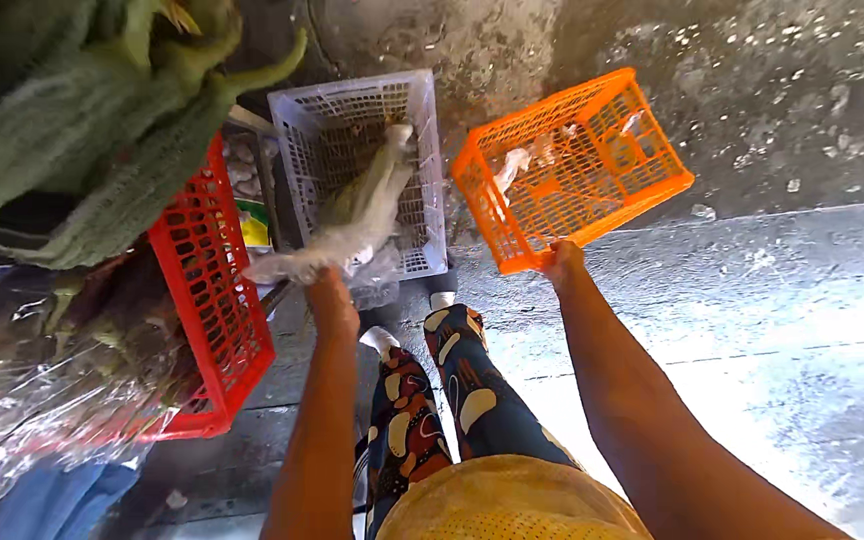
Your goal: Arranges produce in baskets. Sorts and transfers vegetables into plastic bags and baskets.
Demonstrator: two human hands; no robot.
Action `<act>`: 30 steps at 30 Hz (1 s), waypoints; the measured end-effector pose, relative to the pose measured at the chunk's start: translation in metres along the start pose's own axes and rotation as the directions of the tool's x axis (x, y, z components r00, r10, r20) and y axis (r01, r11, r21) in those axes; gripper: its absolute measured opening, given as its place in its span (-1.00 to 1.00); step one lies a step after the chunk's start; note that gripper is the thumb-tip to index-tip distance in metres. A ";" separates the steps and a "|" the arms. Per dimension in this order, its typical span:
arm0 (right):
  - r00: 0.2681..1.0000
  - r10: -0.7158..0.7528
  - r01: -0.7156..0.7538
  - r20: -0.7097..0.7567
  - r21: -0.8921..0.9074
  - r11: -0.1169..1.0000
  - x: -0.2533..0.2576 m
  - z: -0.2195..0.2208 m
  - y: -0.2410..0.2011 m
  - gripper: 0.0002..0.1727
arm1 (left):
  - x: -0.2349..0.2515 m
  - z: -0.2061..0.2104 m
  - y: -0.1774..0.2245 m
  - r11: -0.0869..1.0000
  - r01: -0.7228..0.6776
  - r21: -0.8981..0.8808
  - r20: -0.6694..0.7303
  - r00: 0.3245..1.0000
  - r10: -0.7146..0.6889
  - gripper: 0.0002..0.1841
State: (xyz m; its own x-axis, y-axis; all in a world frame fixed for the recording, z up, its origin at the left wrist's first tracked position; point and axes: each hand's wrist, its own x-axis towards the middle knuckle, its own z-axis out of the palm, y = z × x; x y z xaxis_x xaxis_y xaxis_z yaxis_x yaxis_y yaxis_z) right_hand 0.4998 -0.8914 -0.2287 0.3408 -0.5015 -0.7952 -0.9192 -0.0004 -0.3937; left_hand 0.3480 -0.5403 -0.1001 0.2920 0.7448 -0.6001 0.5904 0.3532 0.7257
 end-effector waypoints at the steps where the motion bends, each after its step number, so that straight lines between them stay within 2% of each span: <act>1: 0.999 -0.031 0.030 -0.026 -0.043 0.999 -0.010 -0.014 -0.007 -0.46 | 0.004 0.005 0.014 1.000 -0.026 -0.004 -0.006 1.000 0.026 -0.49; 3: 0.993 -0.104 0.097 -0.053 -0.124 0.988 -0.027 -0.043 -0.013 -0.48 | 0.010 0.014 0.044 0.997 -0.079 -0.022 -0.028 0.997 0.078 -0.50; 6: 0.975 -0.220 0.214 -0.033 -0.131 0.968 -0.046 -0.085 -0.008 -0.44 | 0.005 0.017 0.079 0.987 -0.143 -0.073 -0.042 0.989 0.141 -0.51; 9: 0.964 -0.267 0.264 -0.006 -0.125 0.956 -0.082 -0.117 -0.008 -0.38 | -0.021 0.006 0.101 0.979 -0.183 -0.086 -0.031 0.983 0.181 -0.49; 13: 0.948 -0.316 0.317 0.034 -0.145 0.937 -0.112 -0.139 -0.008 -0.43 | -0.061 -0.010 0.128 0.957 -0.256 -0.134 -0.092 0.965 0.245 -0.56; 15: 0.947 -0.321 0.320 0.030 -0.203 0.926 -0.122 -0.143 -0.013 -0.51 | -0.078 -0.017 0.146 0.931 -0.309 -0.195 -0.130 0.949 0.288 -0.64; 17: 0.945 -0.325 0.320 0.026 -0.268 0.909 -0.124 -0.146 -0.016 -0.55 | -0.098 -0.026 0.167 0.900 -0.353 -0.257 -0.154 0.934 0.323 -0.89; 18: 0.944 -0.330 0.322 0.028 -0.301 0.897 -0.124 -0.147 -0.017 -0.57 | -0.109 -0.032 0.176 0.888 -0.366 -0.279 -0.145 0.930 0.338 -0.94; 23: 0.933 -0.356 0.345 0.058 -0.432 0.833 -0.137 -0.144 -0.024 -0.54 | -0.177 -0.063 0.221 0.856 -0.411 -0.313 -0.075 0.909 0.409 -0.78; 30: 0.921 -0.357 0.386 0.155 -0.471 0.793 -0.162 -0.135 -0.019 -0.53 | -0.250 -0.101 0.280 0.798 -0.462 -0.387 0.047 0.855 0.517 -0.64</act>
State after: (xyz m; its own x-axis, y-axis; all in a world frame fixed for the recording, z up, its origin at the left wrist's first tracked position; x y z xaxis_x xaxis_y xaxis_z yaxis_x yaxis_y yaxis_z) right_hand 0.4354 -0.9267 -0.0302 0.6723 -0.3281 -0.6636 -0.6903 -0.6017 -0.4019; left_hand 0.3644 -0.5701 0.2870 0.5902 0.7926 -0.1531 0.0453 0.1568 0.9866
